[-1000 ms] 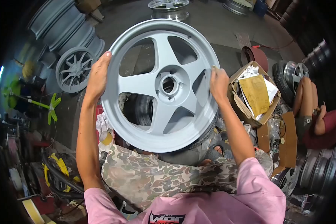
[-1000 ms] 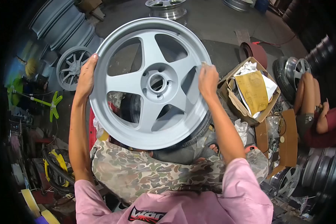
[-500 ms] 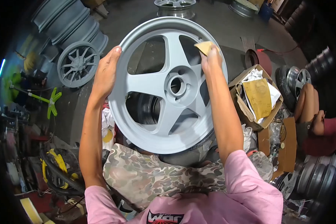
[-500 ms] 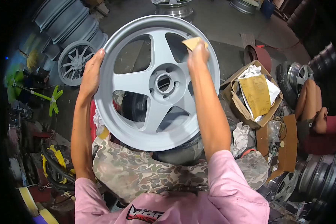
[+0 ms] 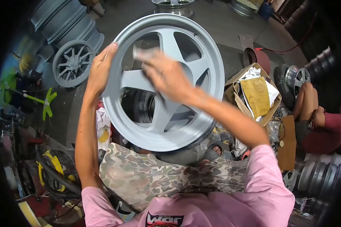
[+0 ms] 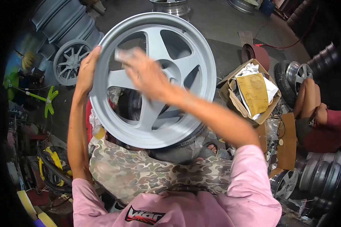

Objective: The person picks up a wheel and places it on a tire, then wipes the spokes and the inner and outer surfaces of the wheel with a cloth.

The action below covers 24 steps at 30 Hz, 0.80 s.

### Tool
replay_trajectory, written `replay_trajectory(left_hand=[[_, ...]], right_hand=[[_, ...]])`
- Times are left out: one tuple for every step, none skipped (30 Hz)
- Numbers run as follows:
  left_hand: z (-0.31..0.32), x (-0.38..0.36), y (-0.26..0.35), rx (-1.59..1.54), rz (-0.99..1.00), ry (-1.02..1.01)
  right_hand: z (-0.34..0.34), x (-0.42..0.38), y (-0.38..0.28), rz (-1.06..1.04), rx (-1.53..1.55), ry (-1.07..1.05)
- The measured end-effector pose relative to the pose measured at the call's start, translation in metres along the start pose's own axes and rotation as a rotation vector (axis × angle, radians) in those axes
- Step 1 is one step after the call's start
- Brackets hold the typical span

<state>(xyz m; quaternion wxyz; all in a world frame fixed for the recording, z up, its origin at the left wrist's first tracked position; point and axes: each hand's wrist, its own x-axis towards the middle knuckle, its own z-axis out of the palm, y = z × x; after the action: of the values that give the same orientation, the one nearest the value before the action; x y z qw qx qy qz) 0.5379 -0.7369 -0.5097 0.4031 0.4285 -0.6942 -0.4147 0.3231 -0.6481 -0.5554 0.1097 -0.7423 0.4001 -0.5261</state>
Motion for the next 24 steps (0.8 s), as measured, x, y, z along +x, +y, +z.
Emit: replay_trajectory(left_hand=[[0.001, -0.003, 0.003, -0.009, -0.006, 0.000], [-0.001, -0.005, 0.010, 0.253, 0.074, -0.004], [-0.002, -0.007, 0.014, 0.517, 0.156, -0.005], [-0.003, -0.008, 0.013, 0.554, 0.199, 0.027], [-0.004, -0.009, 0.014, 0.555, 0.189, 0.028], [-0.003, -0.010, 0.019, 0.597, 0.167, 0.029], [-0.003, -0.011, 0.021, 0.638, 0.142, 0.025], [-0.003, -0.010, 0.020, 0.644, 0.163, 0.036], [-0.006, -0.007, 0.017, 0.595, 0.117, 0.004], [-0.007, -0.005, 0.013, 0.579, 0.125, -0.012], [-0.009, -0.002, 0.011, 0.563, 0.136, -0.015], [-0.010, -0.001, 0.011, 0.557, 0.134, -0.007], [-0.011, -0.001, 0.012, 0.587, 0.150, -0.012], [-0.012, -0.001, 0.011, 0.619, 0.165, -0.022], [-0.012, 0.001, 0.005, 0.619, 0.158, -0.021], [-0.012, 0.003, -0.002, 0.590, 0.213, 0.030], [-0.011, 0.004, -0.005, 0.560, 0.271, 0.078], [-0.011, 0.004, -0.003, 0.518, 0.202, 0.068], [-0.012, 0.005, -0.002, 0.522, 0.210, 0.064], [-0.014, 0.007, -0.004, 0.525, 0.204, 0.070], [-0.016, 0.009, -0.004, 0.526, 0.198, 0.076], [-0.017, 0.009, -0.004, 0.528, 0.206, 0.069], [-0.017, 0.009, -0.003, 0.520, 0.179, 0.061], [-0.017, 0.009, -0.002, 0.514, 0.155, 0.059]], right_hand=[[-0.021, 0.020, 0.017, -0.218, -0.242, 0.005], [-0.041, 0.047, 0.038, -0.458, -0.630, -0.097], [-0.061, 0.065, 0.066, -0.678, -0.945, -0.208], [-0.078, 0.078, 0.093, -0.676, -1.038, -0.400], [-0.100, 0.086, 0.107, -0.652, -1.135, -0.598], [-0.124, 0.088, 0.127, -0.709, -1.285, -0.717], [-0.138, 0.079, 0.156, -0.800, -1.455, -0.654], [-0.152, 0.060, 0.173, -0.872, -1.543, -0.563], [-0.161, 0.034, 0.166, -0.749, -1.728, -0.889], [-0.170, 0.000, 0.147, -0.598, -1.894, -1.224], [-0.168, -0.045, 0.142, -0.463, -1.821, -1.236], [-0.157, -0.106, 0.156, -0.319, -1.719, -1.008], [-0.136, -0.148, 0.123, -0.078, -1.635, -1.082], [-0.115, -0.174, 0.083, 0.211, -1.285, -1.129], [-0.095, -0.230, 0.075, 0.315, -1.048, -0.959], [-0.075, -0.253, 0.037, 0.389, -0.789, -0.807], [-0.059, -0.270, 0.003, 0.240, -0.492, -0.673], [-0.053, -0.245, -0.048, 0.321, -0.288, -0.543], [-0.054, -0.252, -0.044, 0.322, -0.288, -0.533], [-0.058, -0.265, -0.031, 0.244, -0.373, -0.481], [-0.065, -0.278, -0.016, 0.169, -0.457, -0.428], [-0.078, -0.278, 0.014, 0.181, -0.619, -0.388], [-0.089, -0.275, 0.046, 0.501, -0.494, -0.223], [-0.109, -0.242, 0.057, 0.237, -0.815, -0.250]])
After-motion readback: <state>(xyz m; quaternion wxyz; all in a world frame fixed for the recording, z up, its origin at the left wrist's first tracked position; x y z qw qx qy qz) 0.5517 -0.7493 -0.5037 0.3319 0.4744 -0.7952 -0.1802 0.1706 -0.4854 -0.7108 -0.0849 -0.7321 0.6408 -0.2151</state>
